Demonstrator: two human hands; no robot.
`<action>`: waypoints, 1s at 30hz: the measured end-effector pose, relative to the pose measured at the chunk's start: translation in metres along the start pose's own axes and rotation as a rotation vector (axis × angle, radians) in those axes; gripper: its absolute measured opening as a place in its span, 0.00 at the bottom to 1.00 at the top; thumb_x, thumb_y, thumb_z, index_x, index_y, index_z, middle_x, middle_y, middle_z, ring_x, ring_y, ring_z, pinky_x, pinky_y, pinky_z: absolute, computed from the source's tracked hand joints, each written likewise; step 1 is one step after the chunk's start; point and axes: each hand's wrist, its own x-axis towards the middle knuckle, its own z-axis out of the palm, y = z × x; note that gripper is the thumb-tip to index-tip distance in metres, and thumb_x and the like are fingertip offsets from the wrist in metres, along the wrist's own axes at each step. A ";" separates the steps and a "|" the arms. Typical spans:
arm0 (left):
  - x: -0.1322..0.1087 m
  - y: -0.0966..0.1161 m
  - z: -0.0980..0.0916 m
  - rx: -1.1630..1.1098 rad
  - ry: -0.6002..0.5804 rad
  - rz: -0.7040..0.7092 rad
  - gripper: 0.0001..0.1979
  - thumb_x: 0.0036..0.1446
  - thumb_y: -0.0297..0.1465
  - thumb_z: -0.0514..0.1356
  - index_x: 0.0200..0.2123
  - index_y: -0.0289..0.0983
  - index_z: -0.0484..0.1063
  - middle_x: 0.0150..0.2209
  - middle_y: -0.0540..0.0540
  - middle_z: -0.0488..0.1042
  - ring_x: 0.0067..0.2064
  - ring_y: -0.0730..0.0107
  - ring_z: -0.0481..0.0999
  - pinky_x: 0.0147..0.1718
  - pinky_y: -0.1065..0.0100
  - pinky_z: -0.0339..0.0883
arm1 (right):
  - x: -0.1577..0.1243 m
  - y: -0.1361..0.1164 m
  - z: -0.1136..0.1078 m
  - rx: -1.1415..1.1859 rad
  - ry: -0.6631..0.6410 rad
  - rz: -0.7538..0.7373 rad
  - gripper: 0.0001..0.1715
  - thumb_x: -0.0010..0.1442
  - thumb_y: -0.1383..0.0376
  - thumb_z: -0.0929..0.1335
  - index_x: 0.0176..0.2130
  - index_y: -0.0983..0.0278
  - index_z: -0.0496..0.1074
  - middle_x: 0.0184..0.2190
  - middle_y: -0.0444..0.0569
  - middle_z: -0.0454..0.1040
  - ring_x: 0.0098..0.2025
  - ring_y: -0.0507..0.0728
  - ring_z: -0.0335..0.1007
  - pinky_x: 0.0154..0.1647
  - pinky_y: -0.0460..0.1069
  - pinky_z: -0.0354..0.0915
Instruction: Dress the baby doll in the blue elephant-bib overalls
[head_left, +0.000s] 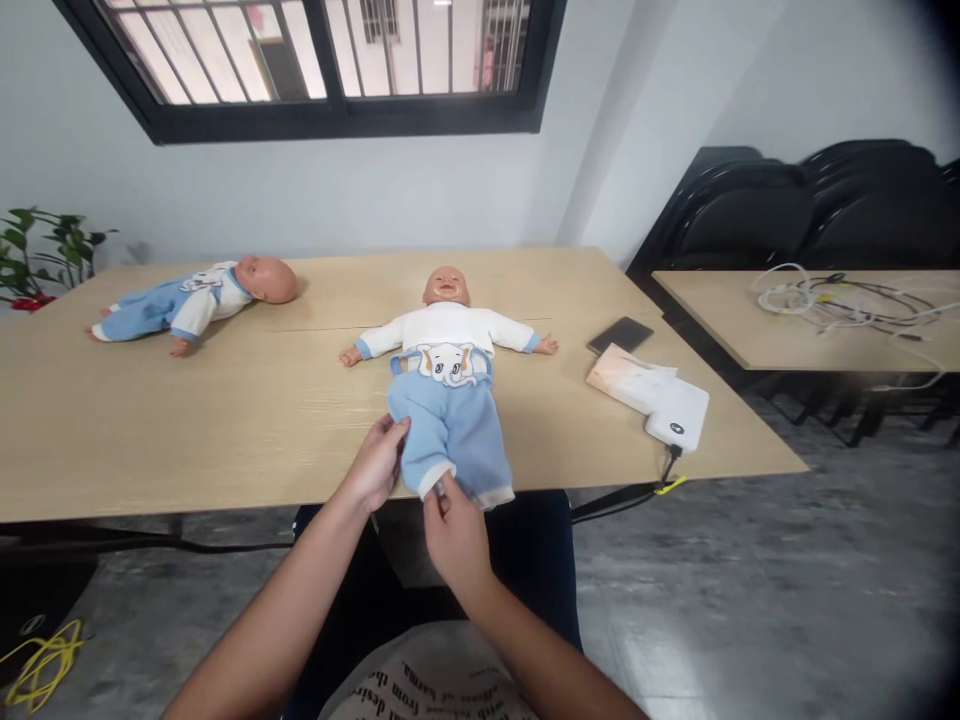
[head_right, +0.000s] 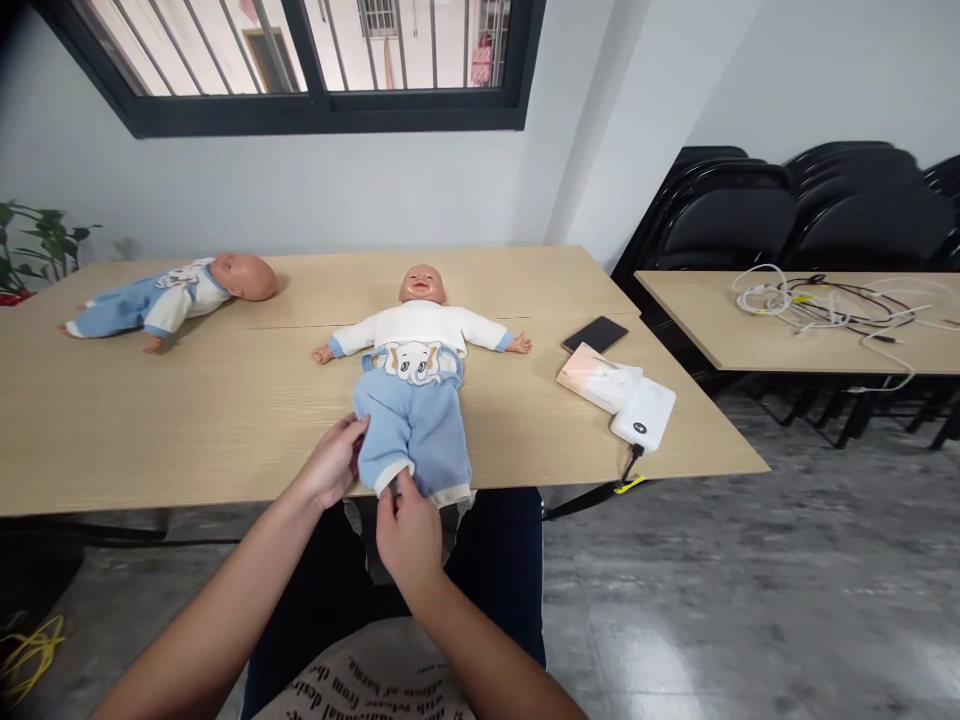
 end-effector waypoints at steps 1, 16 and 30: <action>-0.003 0.001 0.001 0.015 -0.012 -0.012 0.19 0.58 0.36 0.69 0.50 0.36 0.72 0.44 0.41 0.81 0.44 0.62 0.81 0.48 0.61 0.74 | 0.007 -0.002 -0.002 0.007 0.013 0.014 0.19 0.69 0.63 0.62 0.52 0.62 0.78 0.25 0.44 0.78 0.24 0.54 0.72 0.27 0.47 0.56; -0.022 -0.006 0.036 -0.247 0.048 -0.089 0.09 0.71 0.31 0.56 0.45 0.34 0.74 0.37 0.42 0.81 0.37 0.67 0.81 0.44 0.65 0.77 | 0.039 0.007 -0.024 -0.680 0.131 -0.479 0.03 0.64 0.65 0.70 0.35 0.61 0.74 0.25 0.45 0.76 0.26 0.54 0.68 0.27 0.51 0.46; 0.020 -0.011 0.022 -0.299 0.150 -0.119 0.09 0.68 0.30 0.58 0.43 0.31 0.76 0.35 0.40 0.81 0.35 0.63 0.81 0.41 0.62 0.78 | 0.054 0.024 -0.026 -0.571 0.489 -1.002 0.13 0.66 0.62 0.71 0.29 0.62 0.72 0.35 0.51 0.72 0.45 0.59 0.66 0.50 0.55 0.65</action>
